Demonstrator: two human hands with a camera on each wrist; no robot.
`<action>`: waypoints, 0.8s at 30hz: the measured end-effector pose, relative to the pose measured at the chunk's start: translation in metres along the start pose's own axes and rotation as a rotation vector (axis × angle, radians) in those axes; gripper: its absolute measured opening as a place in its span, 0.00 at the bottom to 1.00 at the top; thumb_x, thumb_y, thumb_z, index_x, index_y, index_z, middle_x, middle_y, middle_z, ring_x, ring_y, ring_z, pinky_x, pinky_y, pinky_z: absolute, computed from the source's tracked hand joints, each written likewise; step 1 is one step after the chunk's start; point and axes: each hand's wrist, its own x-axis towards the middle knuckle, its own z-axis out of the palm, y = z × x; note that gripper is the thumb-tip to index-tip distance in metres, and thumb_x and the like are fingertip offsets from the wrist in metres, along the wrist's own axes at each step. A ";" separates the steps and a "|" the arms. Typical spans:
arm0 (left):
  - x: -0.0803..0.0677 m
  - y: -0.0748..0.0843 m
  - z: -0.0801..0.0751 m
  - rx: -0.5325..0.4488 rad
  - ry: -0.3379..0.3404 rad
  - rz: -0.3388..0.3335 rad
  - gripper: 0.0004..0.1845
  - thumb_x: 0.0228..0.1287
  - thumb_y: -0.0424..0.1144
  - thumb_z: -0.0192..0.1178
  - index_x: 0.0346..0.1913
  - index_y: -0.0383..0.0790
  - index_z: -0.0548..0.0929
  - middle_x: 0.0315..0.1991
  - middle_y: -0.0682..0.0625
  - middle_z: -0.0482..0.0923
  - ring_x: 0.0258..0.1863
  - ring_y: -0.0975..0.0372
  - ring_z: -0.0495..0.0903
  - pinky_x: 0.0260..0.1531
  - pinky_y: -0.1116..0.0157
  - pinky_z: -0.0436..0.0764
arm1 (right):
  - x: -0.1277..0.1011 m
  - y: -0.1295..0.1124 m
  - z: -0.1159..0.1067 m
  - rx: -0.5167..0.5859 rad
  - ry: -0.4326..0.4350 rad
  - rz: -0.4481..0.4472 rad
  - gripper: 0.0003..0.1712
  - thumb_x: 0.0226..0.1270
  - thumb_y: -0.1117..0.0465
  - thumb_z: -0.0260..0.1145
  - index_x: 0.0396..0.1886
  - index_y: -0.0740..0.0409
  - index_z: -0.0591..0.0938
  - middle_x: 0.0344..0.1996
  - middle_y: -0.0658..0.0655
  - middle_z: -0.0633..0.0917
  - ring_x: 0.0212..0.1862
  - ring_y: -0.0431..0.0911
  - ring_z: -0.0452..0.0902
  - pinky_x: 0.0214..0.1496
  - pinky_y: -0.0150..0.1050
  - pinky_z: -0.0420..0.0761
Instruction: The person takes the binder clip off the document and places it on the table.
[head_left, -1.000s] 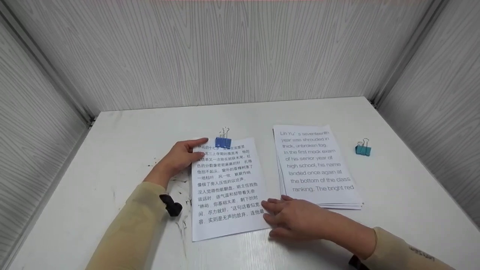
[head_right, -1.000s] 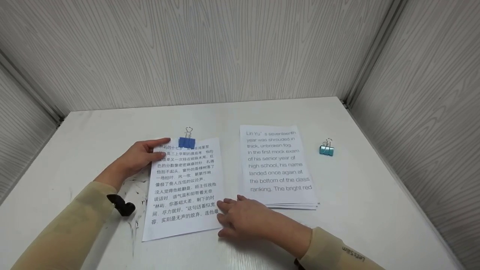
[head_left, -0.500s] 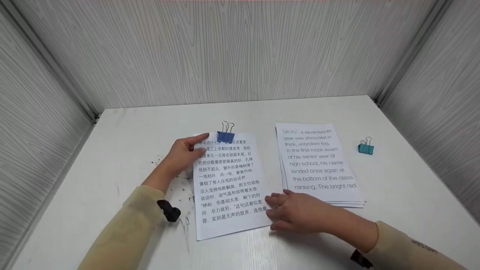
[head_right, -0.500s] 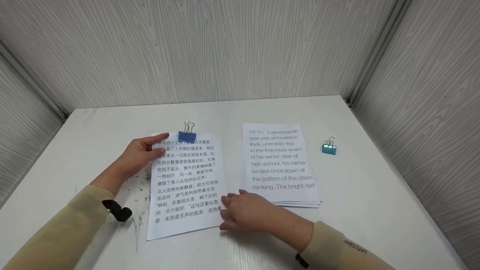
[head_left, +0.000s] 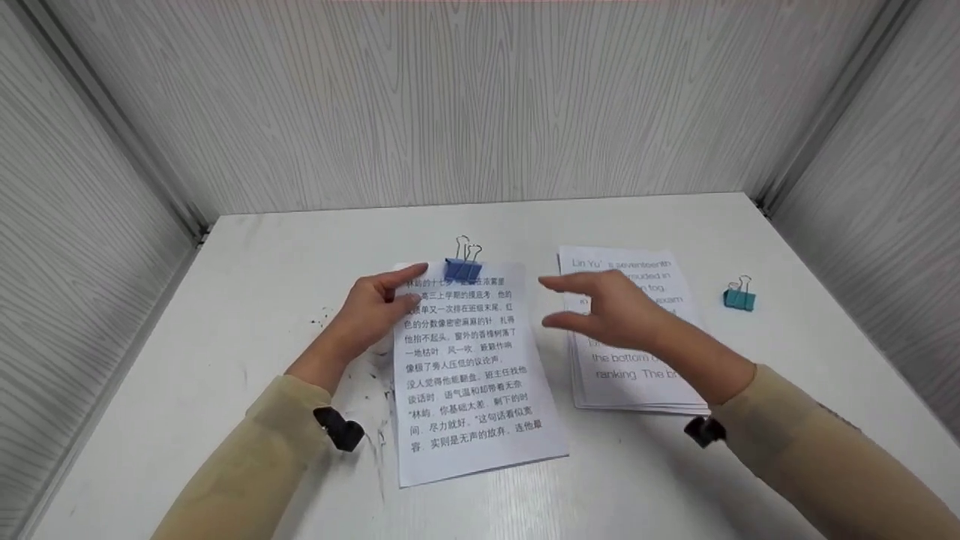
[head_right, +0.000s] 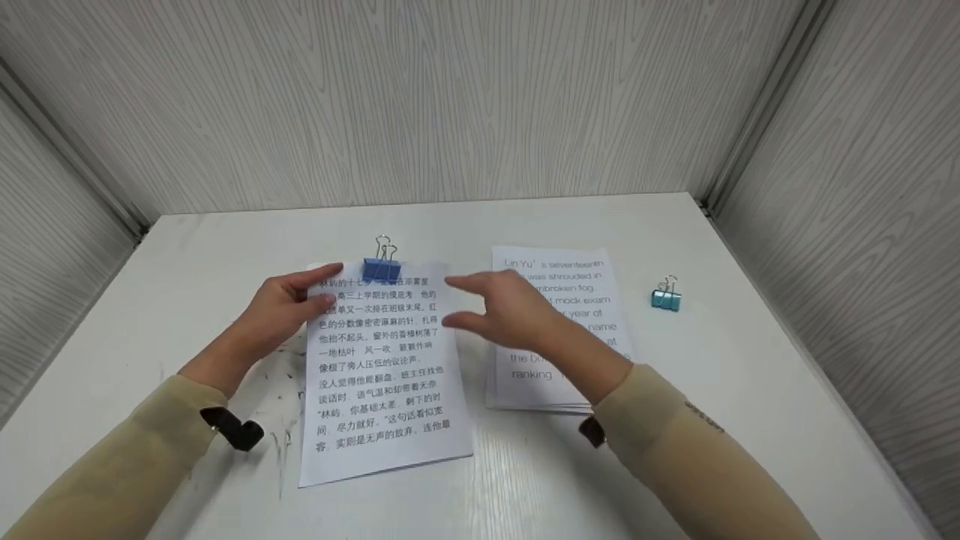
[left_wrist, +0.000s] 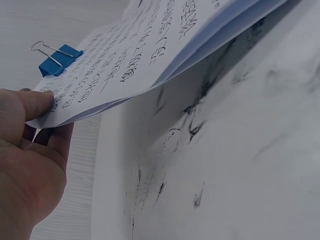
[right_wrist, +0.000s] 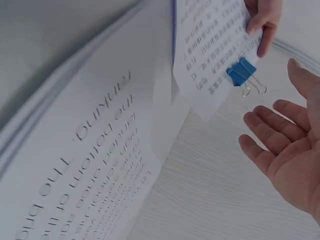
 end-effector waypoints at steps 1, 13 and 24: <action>0.000 0.001 0.000 0.000 -0.003 0.006 0.27 0.77 0.34 0.64 0.74 0.59 0.79 0.62 0.48 0.84 0.45 0.54 0.87 0.37 0.68 0.84 | 0.008 0.002 -0.004 0.033 0.028 -0.001 0.35 0.71 0.48 0.76 0.74 0.53 0.80 0.68 0.54 0.83 0.70 0.51 0.78 0.71 0.52 0.77; -0.004 0.004 0.007 -0.062 -0.038 0.048 0.27 0.77 0.32 0.63 0.75 0.54 0.79 0.62 0.49 0.85 0.48 0.53 0.89 0.40 0.67 0.86 | 0.083 0.020 -0.014 0.440 0.080 -0.006 0.38 0.69 0.54 0.79 0.76 0.55 0.77 0.67 0.56 0.82 0.70 0.49 0.76 0.71 0.48 0.75; -0.009 0.015 0.008 -0.075 -0.076 0.082 0.27 0.78 0.32 0.62 0.75 0.53 0.78 0.62 0.50 0.85 0.50 0.52 0.89 0.43 0.64 0.88 | 0.112 0.021 0.000 0.602 -0.020 0.036 0.39 0.71 0.55 0.76 0.79 0.54 0.73 0.71 0.53 0.79 0.73 0.45 0.72 0.77 0.47 0.70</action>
